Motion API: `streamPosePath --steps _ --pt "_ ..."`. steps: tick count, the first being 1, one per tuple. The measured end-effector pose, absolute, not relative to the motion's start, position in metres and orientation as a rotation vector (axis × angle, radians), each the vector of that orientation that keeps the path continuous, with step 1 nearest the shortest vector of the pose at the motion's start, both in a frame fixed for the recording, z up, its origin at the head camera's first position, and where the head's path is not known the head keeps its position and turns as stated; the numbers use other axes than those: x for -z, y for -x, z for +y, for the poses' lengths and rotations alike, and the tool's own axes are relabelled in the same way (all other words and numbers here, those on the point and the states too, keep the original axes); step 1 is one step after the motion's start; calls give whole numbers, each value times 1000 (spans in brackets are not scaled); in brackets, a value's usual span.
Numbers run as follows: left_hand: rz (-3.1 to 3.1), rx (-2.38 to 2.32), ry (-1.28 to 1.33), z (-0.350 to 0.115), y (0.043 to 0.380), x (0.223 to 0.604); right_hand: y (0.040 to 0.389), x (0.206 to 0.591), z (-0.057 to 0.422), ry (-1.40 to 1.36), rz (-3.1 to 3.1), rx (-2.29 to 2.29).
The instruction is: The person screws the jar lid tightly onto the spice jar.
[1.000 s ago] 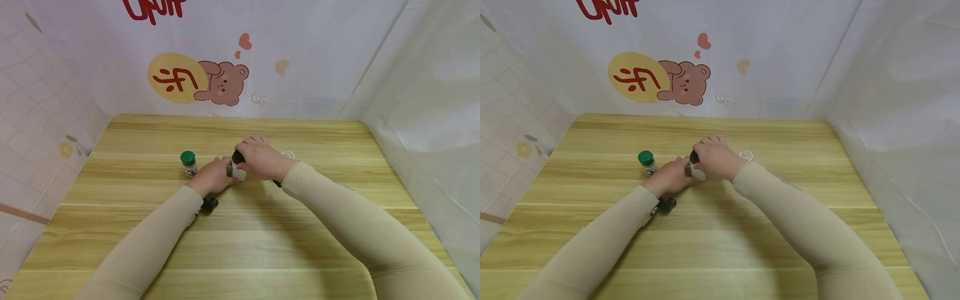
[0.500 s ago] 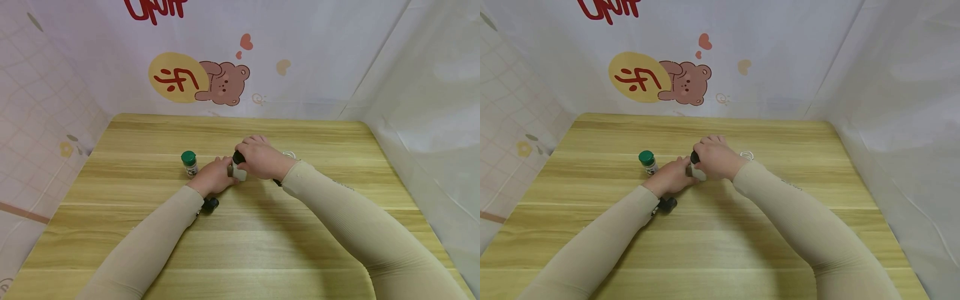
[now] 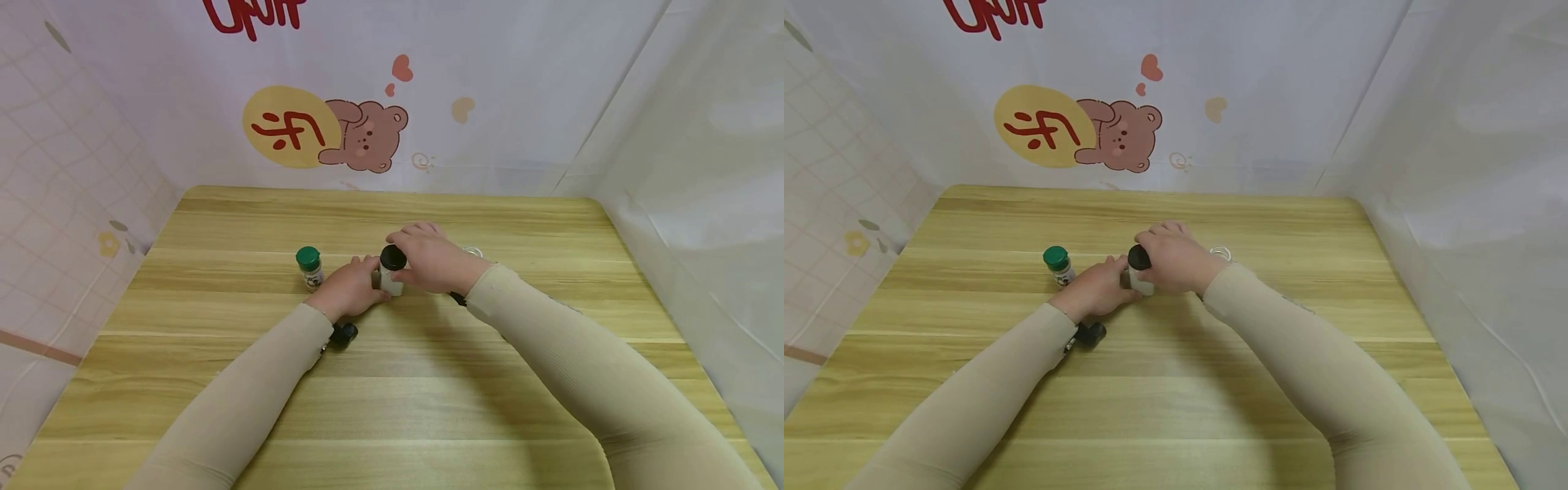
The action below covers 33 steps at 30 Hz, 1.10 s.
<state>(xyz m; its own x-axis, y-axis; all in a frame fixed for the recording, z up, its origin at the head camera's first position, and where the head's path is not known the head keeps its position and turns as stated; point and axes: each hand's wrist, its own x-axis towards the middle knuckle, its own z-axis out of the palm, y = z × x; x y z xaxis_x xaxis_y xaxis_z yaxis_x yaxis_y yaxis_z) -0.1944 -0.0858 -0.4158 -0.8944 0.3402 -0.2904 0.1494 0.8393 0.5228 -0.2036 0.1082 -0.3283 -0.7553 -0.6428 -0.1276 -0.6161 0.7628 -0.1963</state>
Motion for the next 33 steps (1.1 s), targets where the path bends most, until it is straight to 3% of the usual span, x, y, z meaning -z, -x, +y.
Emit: streamPosePath --steps 33 --pt "2631 -723 -361 -87 193 415 201 341 111 936 2846 308"
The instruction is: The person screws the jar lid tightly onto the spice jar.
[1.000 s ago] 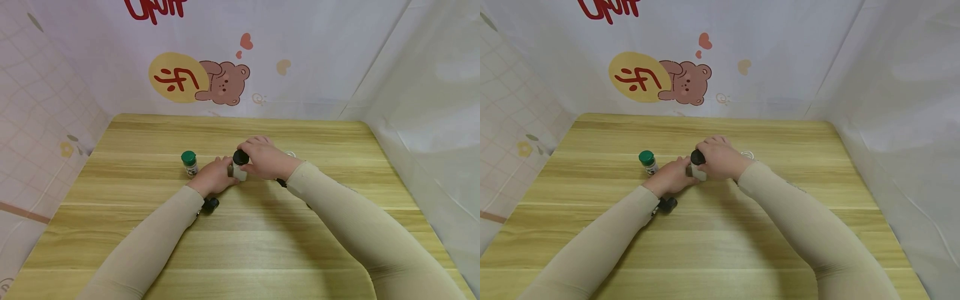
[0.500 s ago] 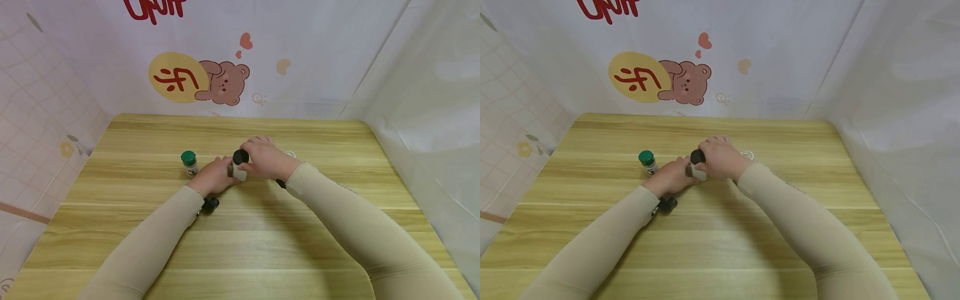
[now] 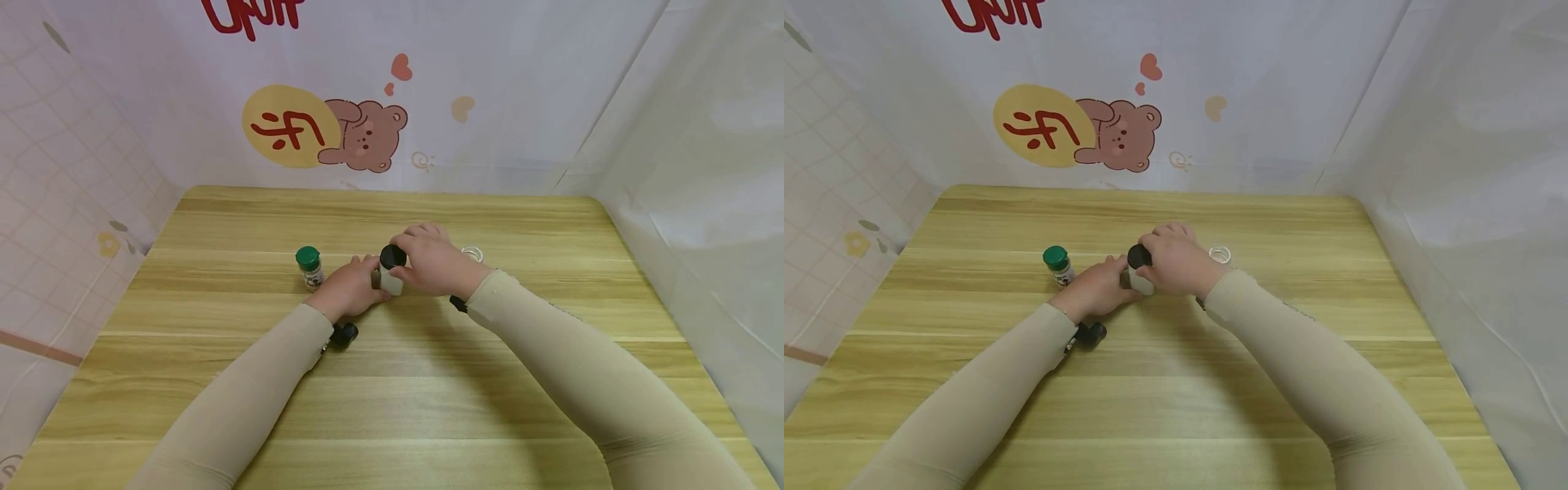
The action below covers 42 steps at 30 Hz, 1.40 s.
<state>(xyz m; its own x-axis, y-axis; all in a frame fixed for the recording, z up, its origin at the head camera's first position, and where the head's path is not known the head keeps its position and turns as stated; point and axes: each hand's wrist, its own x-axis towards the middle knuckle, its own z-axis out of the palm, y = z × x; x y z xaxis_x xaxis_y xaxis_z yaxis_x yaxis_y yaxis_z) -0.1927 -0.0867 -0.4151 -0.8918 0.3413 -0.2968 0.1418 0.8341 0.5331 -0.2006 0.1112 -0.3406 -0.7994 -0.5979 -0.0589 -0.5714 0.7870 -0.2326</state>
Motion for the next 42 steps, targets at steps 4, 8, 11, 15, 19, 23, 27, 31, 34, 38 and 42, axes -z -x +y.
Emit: streamPosePath --steps 4,8,11,15,19,23,27,31,34,38,42 --pt "2627 -750 -377 -87 193 416 200 339 109 927 2843 282" --pt "2619 -771 -385 -88 194 417 200 339 108 930 2845 266" --pt "2605 -789 -376 -88 195 417 200 340 107 934 2846 258" --pt "2593 -804 -362 -88 196 417 200 340 107 934 2846 256" --pt "2594 -790 -361 -86 196 418 200 341 107 928 2861 252" --pt "2595 -791 -365 -86 195 417 200 343 107 914 2896 240" --pt "2596 -791 -358 -85 195 416 199 343 108 893 2907 252" --pt "2607 -778 -349 -85 195 416 198 340 109 905 2890 296" --pt "2617 -773 -356 -85 195 415 199 340 111 949 2876 312" --pt "2621 -776 -368 -85 195 416 200 341 111 991 2852 310" --pt "2619 -778 -377 -86 195 416 202 341 109 1012 2828 287"
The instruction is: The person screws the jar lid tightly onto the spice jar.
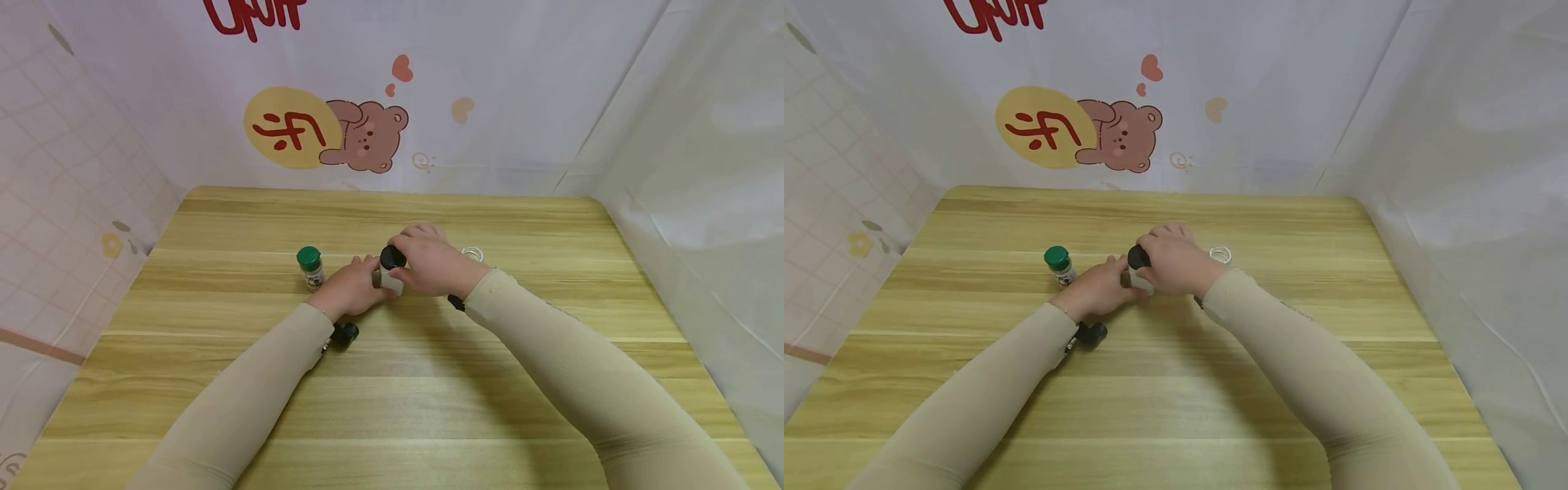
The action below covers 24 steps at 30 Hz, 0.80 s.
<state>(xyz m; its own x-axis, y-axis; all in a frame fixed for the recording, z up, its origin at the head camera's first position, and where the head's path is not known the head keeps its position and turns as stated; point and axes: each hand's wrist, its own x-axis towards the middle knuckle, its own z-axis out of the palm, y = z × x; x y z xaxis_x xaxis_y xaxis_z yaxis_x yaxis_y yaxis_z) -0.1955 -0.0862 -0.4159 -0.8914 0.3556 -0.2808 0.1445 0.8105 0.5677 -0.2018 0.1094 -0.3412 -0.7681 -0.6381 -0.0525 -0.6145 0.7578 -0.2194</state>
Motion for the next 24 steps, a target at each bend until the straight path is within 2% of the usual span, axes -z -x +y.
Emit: streamPosePath --steps 24 --pt "2606 -772 -374 -86 194 414 202 340 110 941 2845 306"
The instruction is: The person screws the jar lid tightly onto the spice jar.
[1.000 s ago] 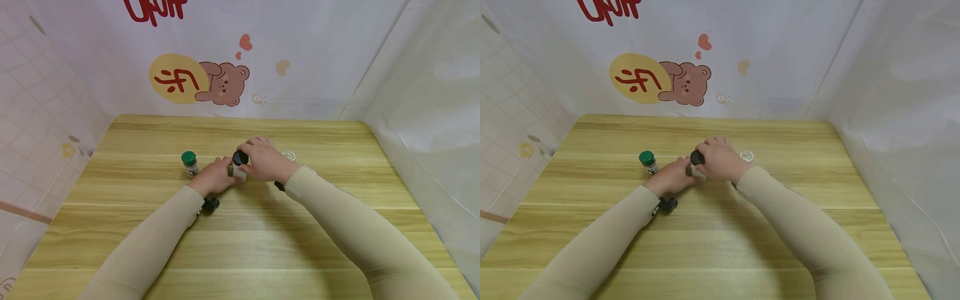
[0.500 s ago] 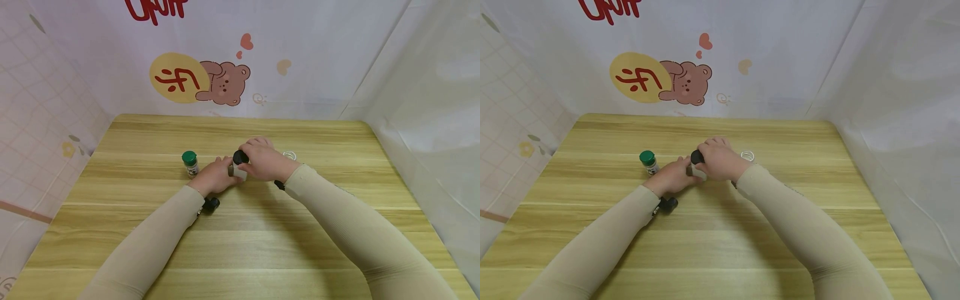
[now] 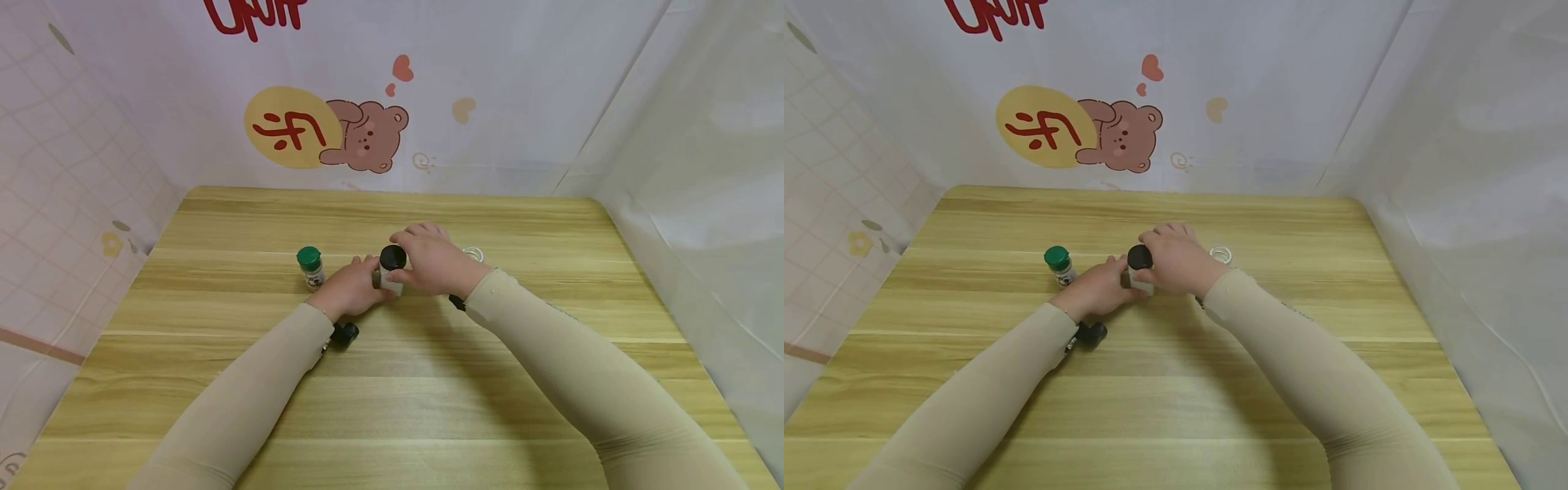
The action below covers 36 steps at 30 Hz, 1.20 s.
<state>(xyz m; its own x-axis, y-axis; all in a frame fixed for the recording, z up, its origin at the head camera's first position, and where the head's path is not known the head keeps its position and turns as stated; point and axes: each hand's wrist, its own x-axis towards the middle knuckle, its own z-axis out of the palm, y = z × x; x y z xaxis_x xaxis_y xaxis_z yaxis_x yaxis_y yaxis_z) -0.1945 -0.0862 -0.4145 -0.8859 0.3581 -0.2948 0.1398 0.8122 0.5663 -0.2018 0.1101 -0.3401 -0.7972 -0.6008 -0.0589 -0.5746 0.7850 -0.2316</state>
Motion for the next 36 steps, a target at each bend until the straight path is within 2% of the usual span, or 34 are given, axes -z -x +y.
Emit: streamPosePath --steps 10,27,36 --pt "2612 -775 -383 -86 195 414 201 339 112 1026 2821 310" --pt "2608 -758 -384 -87 195 416 201 338 111 943 2846 290" --pt "2622 -770 -402 -86 196 416 201 337 113 1028 2833 297"
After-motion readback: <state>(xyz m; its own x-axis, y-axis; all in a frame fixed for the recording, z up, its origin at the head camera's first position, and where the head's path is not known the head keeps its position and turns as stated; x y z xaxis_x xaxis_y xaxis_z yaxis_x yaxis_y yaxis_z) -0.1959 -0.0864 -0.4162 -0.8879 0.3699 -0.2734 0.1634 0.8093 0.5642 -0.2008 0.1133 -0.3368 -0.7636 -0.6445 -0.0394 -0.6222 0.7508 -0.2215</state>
